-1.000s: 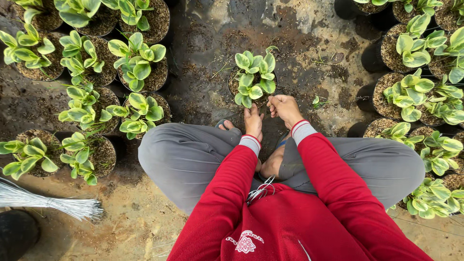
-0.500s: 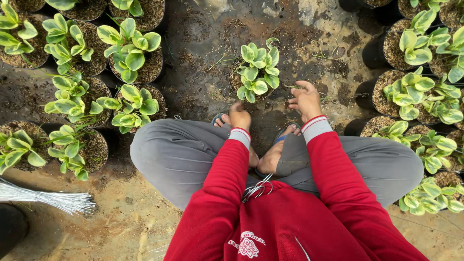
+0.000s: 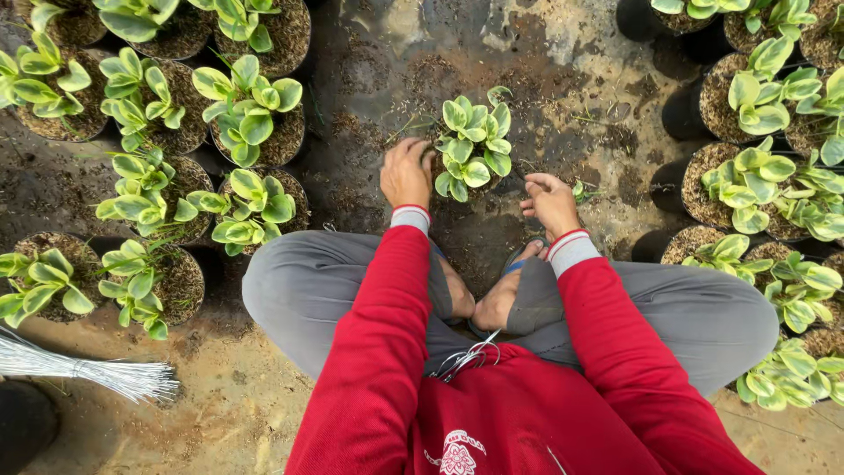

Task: The person prepares hanging plants by threading and securing metal wire hangers through the rims of small potted plants.

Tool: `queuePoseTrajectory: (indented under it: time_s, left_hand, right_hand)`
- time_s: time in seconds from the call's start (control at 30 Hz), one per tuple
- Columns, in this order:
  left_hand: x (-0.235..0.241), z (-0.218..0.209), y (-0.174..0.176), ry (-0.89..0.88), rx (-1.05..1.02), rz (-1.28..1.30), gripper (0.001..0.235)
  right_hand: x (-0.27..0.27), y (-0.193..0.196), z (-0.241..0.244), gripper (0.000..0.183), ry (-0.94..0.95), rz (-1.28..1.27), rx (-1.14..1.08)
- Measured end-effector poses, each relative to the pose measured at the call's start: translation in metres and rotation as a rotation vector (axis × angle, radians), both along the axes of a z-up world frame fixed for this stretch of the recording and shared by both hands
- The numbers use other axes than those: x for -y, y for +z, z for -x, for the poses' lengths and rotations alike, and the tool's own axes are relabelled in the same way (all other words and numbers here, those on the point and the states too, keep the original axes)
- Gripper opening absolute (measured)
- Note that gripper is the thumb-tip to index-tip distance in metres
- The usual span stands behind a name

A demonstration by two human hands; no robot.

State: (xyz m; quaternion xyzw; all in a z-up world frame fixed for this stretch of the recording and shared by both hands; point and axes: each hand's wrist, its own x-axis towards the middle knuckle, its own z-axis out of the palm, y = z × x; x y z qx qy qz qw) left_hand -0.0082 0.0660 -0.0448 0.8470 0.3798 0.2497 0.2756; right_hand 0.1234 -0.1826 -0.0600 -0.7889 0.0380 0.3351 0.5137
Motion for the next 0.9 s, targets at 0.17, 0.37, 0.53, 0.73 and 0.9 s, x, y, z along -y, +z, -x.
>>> queuePoseTrajectory:
  time_s: [0.17, 0.37, 0.53, 0.73, 0.9]
  left_hand:
    - [-0.004, -0.006, -0.001, 0.082, 0.073, 0.067, 0.006]
    - [-0.024, -0.028, -0.025, 0.377, 0.199, 0.718, 0.011]
    - [-0.043, -0.027, -0.066, 0.568, 0.537, 0.720, 0.032]
    - [-0.046, -0.032, -0.024, 0.535, 0.577, 0.689, 0.043]
    - [-0.053, -0.027, 0.101, 0.162, 0.809, 0.680, 0.033]
  right_hand:
    - [0.002, 0.000, 0.002, 0.029, 0.015, 0.000, 0.010]
    - [-0.004, 0.006, 0.003, 0.029, 0.011, 0.002, -0.013]
    - [-0.005, 0.013, 0.005, 0.029, 0.018, 0.016, -0.011]
    - [-0.024, 0.066, 0.026, 0.025, 0.182, 0.075, -0.045]
    - [-0.012, 0.144, 0.089, 0.024, 0.698, -0.203, 0.065]
